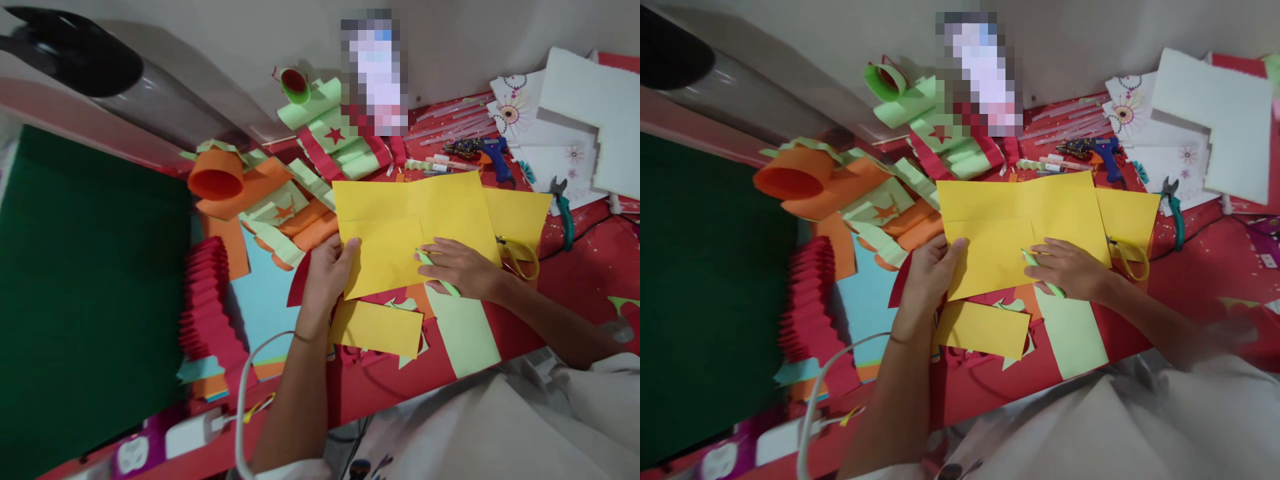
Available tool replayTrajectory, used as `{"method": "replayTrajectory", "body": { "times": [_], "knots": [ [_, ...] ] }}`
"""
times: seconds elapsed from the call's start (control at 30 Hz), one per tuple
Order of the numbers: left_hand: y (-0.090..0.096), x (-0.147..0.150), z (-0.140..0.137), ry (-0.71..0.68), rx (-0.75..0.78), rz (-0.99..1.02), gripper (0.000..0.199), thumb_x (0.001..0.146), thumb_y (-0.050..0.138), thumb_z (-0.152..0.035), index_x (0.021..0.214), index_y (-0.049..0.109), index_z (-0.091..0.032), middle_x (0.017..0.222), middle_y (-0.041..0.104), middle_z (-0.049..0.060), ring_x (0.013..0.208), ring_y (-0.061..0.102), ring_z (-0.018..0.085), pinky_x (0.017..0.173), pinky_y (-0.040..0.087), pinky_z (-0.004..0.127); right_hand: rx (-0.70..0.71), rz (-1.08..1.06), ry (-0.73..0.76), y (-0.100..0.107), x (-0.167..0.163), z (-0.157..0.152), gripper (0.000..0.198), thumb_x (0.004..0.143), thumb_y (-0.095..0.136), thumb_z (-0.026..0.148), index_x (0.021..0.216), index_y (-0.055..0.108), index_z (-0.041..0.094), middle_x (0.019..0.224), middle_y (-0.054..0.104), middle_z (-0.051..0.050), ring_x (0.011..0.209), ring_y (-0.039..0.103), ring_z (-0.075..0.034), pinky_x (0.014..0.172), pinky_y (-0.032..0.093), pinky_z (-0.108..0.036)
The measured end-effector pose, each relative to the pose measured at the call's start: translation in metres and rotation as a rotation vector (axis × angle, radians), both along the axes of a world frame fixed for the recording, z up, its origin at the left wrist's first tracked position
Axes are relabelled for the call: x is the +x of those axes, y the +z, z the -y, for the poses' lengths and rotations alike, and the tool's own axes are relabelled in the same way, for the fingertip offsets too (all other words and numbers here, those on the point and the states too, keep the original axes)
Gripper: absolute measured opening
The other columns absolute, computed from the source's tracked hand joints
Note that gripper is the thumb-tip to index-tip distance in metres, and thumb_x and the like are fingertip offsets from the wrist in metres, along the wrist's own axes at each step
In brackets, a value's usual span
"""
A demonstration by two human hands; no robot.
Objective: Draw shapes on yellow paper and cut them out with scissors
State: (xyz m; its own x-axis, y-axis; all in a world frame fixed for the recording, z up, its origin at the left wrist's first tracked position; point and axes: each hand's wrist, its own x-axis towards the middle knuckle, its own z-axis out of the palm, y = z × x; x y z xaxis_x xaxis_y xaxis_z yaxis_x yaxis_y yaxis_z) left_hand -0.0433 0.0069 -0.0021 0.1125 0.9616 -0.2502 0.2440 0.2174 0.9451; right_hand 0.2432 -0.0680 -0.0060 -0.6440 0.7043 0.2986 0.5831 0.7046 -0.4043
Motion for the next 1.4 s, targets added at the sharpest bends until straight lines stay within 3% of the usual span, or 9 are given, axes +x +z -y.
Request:
{"method": "replayTrajectory", "body": {
  "times": [0.3, 0.8, 0.97, 1.03, 1.13, 1.2, 1.27, 1.33, 1.4],
  "knots": [
    [-0.004, -0.002, 0.004, -0.027, 0.001, -0.051, 0.029, 0.091, 0.066, -0.04, 0.107, 0.074, -0.018, 0.089, 0.079, 0.008, 0.071, 0.074, 0.021, 0.064, 0.062, 0.03, -0.06, -0.06, -0.02, 0.011, 0.013, -0.014, 0.025, 0.106, 0.054, 0.017, 0.124, 0.072, 0.019, 0.12, 0.078, -0.013, 0.111, 0.066, -0.026, 0.092, 0.056, -0.04],
    [0.008, -0.009, 0.024, -0.14, 0.13, -0.458, 0.029, 0.1, 0.054, -0.049, 0.095, 0.062, -0.022, 0.083, 0.074, 0.006, 0.07, 0.066, 0.021, 0.058, 0.044, 0.027, 0.023, 0.172, -0.046, 0.005, -0.001, -0.017, 0.03, 0.105, 0.055, 0.012, 0.13, 0.07, 0.019, 0.107, 0.073, -0.012, 0.109, 0.061, -0.025, 0.083, 0.041, -0.035],
    [0.015, -0.006, 0.026, -0.132, 0.138, -0.559, 0.029, 0.103, 0.054, -0.049, 0.114, 0.059, -0.023, 0.095, 0.078, 0.009, 0.081, 0.072, 0.027, 0.065, 0.047, 0.032, 0.04, 0.154, -0.059, 0.001, -0.001, -0.019, 0.03, 0.104, 0.056, 0.011, 0.129, 0.07, 0.019, 0.107, 0.073, -0.011, 0.107, 0.06, -0.025, 0.083, 0.039, -0.035],
    [0.02, -0.005, 0.028, -0.099, 0.213, -0.662, 0.031, 0.103, 0.056, -0.043, 0.125, 0.058, -0.022, 0.1, 0.078, 0.011, 0.088, 0.072, 0.031, 0.071, 0.05, 0.036, 0.03, 0.139, -0.075, -0.001, -0.002, -0.019, 0.03, 0.104, 0.055, 0.01, 0.128, 0.07, 0.02, 0.105, 0.072, -0.01, 0.106, 0.059, -0.025, 0.083, 0.038, -0.035],
    [0.026, 0.001, 0.034, -0.067, 0.502, -0.845, 0.031, 0.104, 0.054, -0.031, 0.131, 0.058, -0.018, 0.112, 0.073, 0.017, 0.104, 0.068, 0.035, 0.088, 0.052, 0.046, 0.013, 0.105, -0.099, -0.003, -0.003, -0.019, 0.027, 0.104, 0.055, 0.011, 0.125, 0.07, 0.021, 0.102, 0.072, -0.009, 0.105, 0.059, -0.024, 0.083, 0.038, -0.035],
    [0.028, 0.008, 0.04, -0.188, 0.694, -0.916, 0.026, 0.106, 0.049, -0.023, 0.129, 0.061, -0.017, 0.117, 0.07, 0.018, 0.109, 0.065, 0.034, 0.095, 0.052, 0.047, 0.004, 0.082, -0.11, -0.002, -0.004, -0.019, 0.024, 0.106, 0.055, 0.015, 0.123, 0.07, 0.021, 0.101, 0.072, -0.009, 0.103, 0.06, -0.024, 0.084, 0.039, -0.035],
    [0.028, 0.018, 0.044, -0.468, 0.782, -0.928, 0.025, 0.106, 0.046, -0.015, 0.125, 0.062, -0.019, 0.113, 0.071, 0.013, 0.103, 0.066, 0.03, 0.089, 0.053, 0.041, -0.014, 0.064, -0.118, -0.001, -0.005, -0.02, 0.022, 0.107, 0.054, 0.018, 0.122, 0.07, 0.021, 0.102, 0.072, -0.009, 0.103, 0.061, -0.025, 0.085, 0.04, -0.035],
    [0.027, 0.029, 0.046, -0.748, 0.77, -0.957, 0.028, 0.103, 0.045, -0.006, 0.119, 0.063, -0.02, 0.107, 0.071, 0.01, 0.096, 0.066, 0.028, 0.079, 0.053, 0.038, -0.048, 0.049, -0.126, 0.002, -0.006, -0.022, 0.021, 0.108, 0.054, 0.02, 0.121, 0.07, 0.02, 0.102, 0.073, -0.01, 0.102, 0.061, -0.025, 0.087, 0.043, -0.036],
    [0.025, 0.039, 0.043, -0.857, 0.743, -1.015, 0.031, 0.101, 0.042, -0.003, 0.116, 0.063, -0.019, 0.105, 0.07, 0.011, 0.096, 0.066, 0.028, 0.076, 0.053, 0.038, -0.1, 0.012, -0.128, 0.005, -0.005, -0.023, 0.021, 0.107, 0.055, 0.021, 0.121, 0.071, 0.02, 0.101, 0.073, -0.01, 0.1, 0.062, -0.026, 0.089, 0.046, -0.038]
  ]
}}
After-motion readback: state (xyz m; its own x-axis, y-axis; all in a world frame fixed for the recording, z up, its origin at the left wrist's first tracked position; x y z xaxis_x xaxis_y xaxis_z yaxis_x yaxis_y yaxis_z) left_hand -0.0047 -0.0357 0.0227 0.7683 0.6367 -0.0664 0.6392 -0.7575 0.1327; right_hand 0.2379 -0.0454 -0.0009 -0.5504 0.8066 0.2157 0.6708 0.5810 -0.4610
